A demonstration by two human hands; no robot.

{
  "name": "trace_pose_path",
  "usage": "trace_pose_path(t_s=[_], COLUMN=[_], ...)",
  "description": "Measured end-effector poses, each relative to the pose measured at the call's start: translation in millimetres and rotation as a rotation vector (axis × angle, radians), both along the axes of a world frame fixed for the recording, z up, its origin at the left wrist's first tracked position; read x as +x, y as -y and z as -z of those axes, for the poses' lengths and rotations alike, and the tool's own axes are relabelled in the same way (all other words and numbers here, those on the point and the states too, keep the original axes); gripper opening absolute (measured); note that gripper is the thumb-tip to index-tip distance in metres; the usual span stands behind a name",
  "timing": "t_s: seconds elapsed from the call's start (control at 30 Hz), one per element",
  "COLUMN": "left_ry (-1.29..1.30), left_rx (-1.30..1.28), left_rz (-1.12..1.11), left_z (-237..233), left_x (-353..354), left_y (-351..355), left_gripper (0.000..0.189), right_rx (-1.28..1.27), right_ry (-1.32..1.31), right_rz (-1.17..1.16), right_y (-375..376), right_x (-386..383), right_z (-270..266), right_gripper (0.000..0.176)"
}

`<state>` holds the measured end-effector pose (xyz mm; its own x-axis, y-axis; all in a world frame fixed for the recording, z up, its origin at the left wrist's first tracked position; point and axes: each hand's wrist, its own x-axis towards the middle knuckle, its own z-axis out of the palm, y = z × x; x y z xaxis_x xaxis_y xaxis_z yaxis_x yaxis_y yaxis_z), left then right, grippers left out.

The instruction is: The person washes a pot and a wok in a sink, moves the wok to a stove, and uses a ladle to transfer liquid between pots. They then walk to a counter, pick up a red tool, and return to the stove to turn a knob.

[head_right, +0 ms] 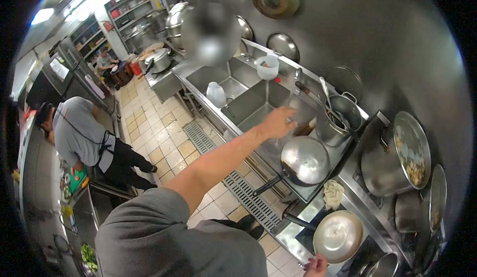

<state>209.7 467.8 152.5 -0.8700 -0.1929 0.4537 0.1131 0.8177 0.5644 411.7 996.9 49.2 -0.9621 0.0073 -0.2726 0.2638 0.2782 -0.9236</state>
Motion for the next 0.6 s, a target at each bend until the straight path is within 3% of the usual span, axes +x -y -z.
trace_pose_path(t_s=[0.13, 0.2, 0.23, 0.27, 0.33, 0.37, 0.4, 0.43, 0.47, 0.5, 0.53, 0.57, 0.6], left_ry=[-0.033, 0.032, 0.189, 0.358, 0.805, 1.279, 0.874, 1.494, 1.289, 1.466, 1.492, 1.732, 1.747], left_rx=[0.132, 0.158, 0.156, 0.086, 0.084, 0.126, 0.439, 0.355, 0.356, 0.379, 0.595, 0.621, 0.66], left_rz=[-0.069, -0.103, -0.165, -0.222, -0.354, -0.411, -0.628, -0.822, -0.725, -0.482, -0.755, -0.744, -0.75], left_z=[33.2, 95.2, 130.5, 206.6, 347.6, 424.5, 483.1, 463.3, 378.8, 394.1, 432.3, 449.6, 448.2], left_x=[55.9, 120.9, 167.7, 215.4, 363.1, 448.2, 559.6, 626.1, 669.1, 709.0, 732.0, 744.8, 769.3], left_y=[21.8, 42.1, 54.6, 83.4, 131.0, 157.1, 152.5, 158.9, 134.5, 157.3, 170.3, 188.0, 184.6], left_gripper=[0.038, 0.038, 0.041, 0.038, 0.056, 0.055, 0.053, 0.043, 0.038, 0.033, 0.045, 0.044, 0.044], right_rx=[-0.105, -0.099, -0.093, -0.083, -0.085, -0.111, -0.138, -0.081, -0.108, -0.083, -0.065, -0.028, -0.009], right_ry=[-0.076, -0.075, -0.109, -0.145, -0.15, -0.135, -0.122, -0.104, -0.223, -0.177, -0.137, -0.034, -0.017], right_rz=[0.024, -0.009, -0.067, -0.127, -0.148, -0.217, -0.286, -0.313, -0.389, -0.42, -0.455, -0.472, -0.501], right_y=[20.0, 40.7, 52.1, 65.8, 110.0, 137.4, 166.1, 194.7, 224.7, 256.0, 293.6, 326.4, 353.8], right_x=[-16.0, -16.2, -19.1, -21.8, -21.4, -22.4, -23.7, -24.2, -24.3, -23.7, -25.2, -29.8, -24.5], right_z=[-17.2, -22.0, -18.9, -17.2, -26.8, -33.4, -38.0, -40.3, -37.7, -39.1, -40.6, -29.2, -17.2], right_gripper=[0.018, 0.019, 0.018, 0.018, 0.018, 0.018, 0.018, 0.019, 0.02, 0.019, 0.019, 0.02, 0.02])
